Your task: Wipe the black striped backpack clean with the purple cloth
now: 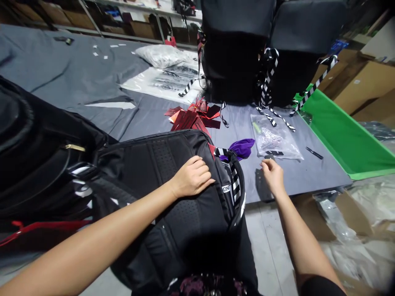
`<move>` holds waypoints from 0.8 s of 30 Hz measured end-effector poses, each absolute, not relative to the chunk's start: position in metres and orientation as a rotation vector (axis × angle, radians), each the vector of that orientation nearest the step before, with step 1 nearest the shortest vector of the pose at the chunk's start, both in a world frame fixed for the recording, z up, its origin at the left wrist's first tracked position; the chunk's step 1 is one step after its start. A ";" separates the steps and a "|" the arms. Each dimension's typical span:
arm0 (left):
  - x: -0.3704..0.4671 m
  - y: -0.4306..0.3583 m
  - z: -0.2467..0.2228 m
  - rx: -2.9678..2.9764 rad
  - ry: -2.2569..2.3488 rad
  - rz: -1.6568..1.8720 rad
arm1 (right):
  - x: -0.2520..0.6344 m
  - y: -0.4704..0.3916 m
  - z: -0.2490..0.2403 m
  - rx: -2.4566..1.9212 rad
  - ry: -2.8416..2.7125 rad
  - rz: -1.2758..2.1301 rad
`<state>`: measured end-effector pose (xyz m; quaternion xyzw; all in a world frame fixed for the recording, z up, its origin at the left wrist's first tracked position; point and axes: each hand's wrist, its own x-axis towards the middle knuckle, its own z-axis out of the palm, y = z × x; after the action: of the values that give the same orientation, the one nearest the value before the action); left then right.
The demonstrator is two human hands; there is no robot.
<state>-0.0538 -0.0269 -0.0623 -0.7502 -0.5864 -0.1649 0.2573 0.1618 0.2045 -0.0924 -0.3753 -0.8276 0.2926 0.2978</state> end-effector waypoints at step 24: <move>-0.061 -0.022 -0.071 -2.037 -1.641 -0.481 | 0.063 0.179 -0.116 -0.698 -2.689 0.703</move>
<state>-0.0608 -0.0219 -0.0706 -0.7437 -0.5991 -0.1757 0.2388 0.0631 0.1794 -0.1158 -0.2411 -0.9294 0.2431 0.1376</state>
